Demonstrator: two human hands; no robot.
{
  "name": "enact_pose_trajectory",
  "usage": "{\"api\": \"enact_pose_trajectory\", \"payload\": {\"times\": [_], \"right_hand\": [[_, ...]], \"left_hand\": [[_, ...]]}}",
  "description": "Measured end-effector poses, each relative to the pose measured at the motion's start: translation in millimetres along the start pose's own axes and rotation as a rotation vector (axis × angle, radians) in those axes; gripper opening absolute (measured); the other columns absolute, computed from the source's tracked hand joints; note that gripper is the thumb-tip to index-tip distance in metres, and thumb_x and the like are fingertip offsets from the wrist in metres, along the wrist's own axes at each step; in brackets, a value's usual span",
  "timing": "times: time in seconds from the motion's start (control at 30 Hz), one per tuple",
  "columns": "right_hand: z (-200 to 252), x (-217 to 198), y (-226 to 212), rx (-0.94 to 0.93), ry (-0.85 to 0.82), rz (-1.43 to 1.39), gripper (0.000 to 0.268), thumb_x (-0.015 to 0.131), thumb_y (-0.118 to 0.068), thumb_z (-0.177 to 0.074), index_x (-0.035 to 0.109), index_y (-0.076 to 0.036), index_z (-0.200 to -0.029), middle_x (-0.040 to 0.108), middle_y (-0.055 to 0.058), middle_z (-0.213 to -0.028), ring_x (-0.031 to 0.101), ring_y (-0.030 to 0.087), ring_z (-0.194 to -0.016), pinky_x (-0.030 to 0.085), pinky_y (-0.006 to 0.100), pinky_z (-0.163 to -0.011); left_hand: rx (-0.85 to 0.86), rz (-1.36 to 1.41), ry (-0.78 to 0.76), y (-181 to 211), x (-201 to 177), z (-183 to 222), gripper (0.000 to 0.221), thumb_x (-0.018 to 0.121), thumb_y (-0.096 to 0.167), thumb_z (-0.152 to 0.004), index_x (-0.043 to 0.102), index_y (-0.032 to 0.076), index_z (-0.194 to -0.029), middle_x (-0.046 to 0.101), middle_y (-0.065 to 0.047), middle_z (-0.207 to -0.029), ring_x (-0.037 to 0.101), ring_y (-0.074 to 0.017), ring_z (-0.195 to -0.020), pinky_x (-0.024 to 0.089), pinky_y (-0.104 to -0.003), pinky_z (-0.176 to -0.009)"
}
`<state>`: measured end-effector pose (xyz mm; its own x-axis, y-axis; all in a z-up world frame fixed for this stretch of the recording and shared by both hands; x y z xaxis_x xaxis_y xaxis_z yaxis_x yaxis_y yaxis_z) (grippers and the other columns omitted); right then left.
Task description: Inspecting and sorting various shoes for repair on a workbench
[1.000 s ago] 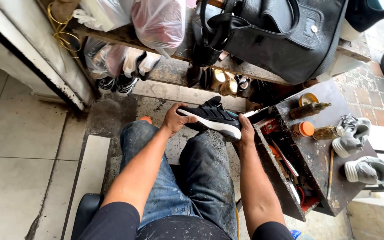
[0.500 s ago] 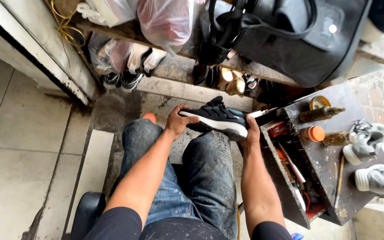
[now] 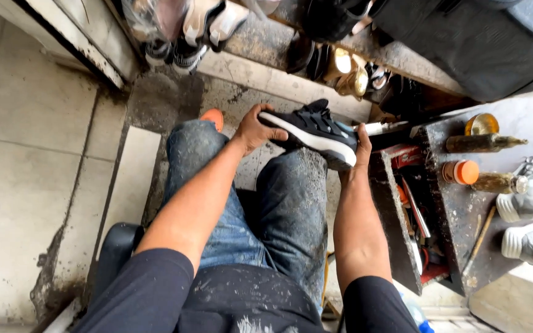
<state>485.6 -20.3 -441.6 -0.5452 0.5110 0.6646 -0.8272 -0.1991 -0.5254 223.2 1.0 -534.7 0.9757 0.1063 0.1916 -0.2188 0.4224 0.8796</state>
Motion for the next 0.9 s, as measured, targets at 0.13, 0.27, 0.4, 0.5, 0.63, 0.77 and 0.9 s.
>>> {"api": "enact_pose_trajectory", "payload": {"times": [0.13, 0.27, 0.4, 0.5, 0.63, 0.77, 0.9], "right_hand": [[39, 31, 8, 0.016, 0.006, 0.081, 0.04, 0.084, -0.029, -0.076, 0.077, 0.005, -0.095, 0.077, 0.026, -0.098, 0.078, 0.04, -0.091, 0.064, 0.051, -0.091], [60, 49, 8, -0.039, 0.024, -0.003, 0.032, 0.086, -0.019, -0.072, 0.073, 0.007, -0.085, 0.075, 0.028, -0.09, 0.077, 0.043, -0.084, 0.064, 0.053, -0.085], [47, 29, 4, -0.04, 0.02, 0.007, 0.032, 0.083, -0.016, -0.072, 0.073, 0.009, -0.087, 0.075, 0.027, -0.086, 0.078, 0.041, -0.078, 0.066, 0.05, -0.08], [5, -22, -5, 0.025, -0.099, 0.062, 0.057, 0.076, -0.03, -0.076, 0.067, 0.009, -0.116, 0.073, 0.03, -0.111, 0.07, 0.045, -0.104, 0.055, 0.057, -0.103], [2, -23, -7, -0.068, -0.1, 0.126, 0.055, 0.073, -0.03, -0.076, 0.071, 0.012, -0.111, 0.075, 0.03, -0.103, 0.073, 0.045, -0.093, 0.061, 0.054, -0.091], [-3, -32, -9, -0.135, -0.092, 0.093, 0.045, 0.077, -0.028, -0.076, 0.072, 0.006, -0.105, 0.077, 0.025, -0.094, 0.075, 0.043, -0.084, 0.064, 0.054, -0.082], [-9, -49, -6, -0.076, -0.238, 0.029, 0.054, 0.074, -0.031, -0.081, 0.069, 0.01, -0.116, 0.073, 0.031, -0.111, 0.071, 0.05, -0.102, 0.059, 0.065, -0.098]], "left_hand": [[0.046, -0.085, 0.013, 14, -1, 15, 0.089, 0.114, 0.028, -0.038, 0.071, 0.029, -0.115, 0.07, -0.005, -0.107, 0.069, -0.0214, -0.099, 0.057, -0.032, -0.083], [0.128, 0.044, -0.01, 21, 2, 19, 0.087, 0.114, 0.019, -0.039, 0.071, 0.022, -0.115, 0.068, -0.008, -0.107, 0.065, -0.0223, -0.098, 0.055, -0.032, -0.085], [0.157, -0.022, -0.016, 16, 1, 17, 0.088, 0.116, 0.021, -0.04, 0.07, 0.025, -0.115, 0.069, -0.005, -0.112, 0.065, -0.0218, -0.104, 0.053, -0.033, -0.089], [0.24, -0.096, -0.086, 43, 1, 33, 0.079, 0.103, 0.024, -0.039, 0.068, 0.024, -0.109, 0.064, 0.004, -0.098, 0.055, -0.0106, -0.086, 0.05, -0.023, -0.071], [0.289, -0.072, -0.109, 44, -1, 29, 0.075, 0.106, 0.017, -0.043, 0.067, 0.022, -0.107, 0.065, 0.004, -0.098, 0.058, -0.0121, -0.087, 0.053, -0.025, -0.068], [0.402, -0.138, -0.085, 48, -2, 30, 0.076, 0.106, 0.018, -0.045, 0.064, 0.022, -0.109, 0.062, 0.004, -0.095, 0.052, -0.0107, -0.083, 0.05, -0.024, -0.069], [0.434, -0.136, -0.094, 49, -1, 41, 0.077, 0.105, 0.012, -0.049, 0.064, 0.019, -0.114, 0.061, 0.001, -0.104, 0.056, -0.0134, -0.089, 0.053, -0.024, -0.075]]}}
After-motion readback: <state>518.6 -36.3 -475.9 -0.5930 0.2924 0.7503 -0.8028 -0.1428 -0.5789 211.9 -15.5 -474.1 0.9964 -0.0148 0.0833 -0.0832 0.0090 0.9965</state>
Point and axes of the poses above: each hand's wrist, its own z-axis away from the middle knuckle, its own x-axis out of the palm, y = z × x, the point moved 4 cm from there along -z, towards the middle knuckle
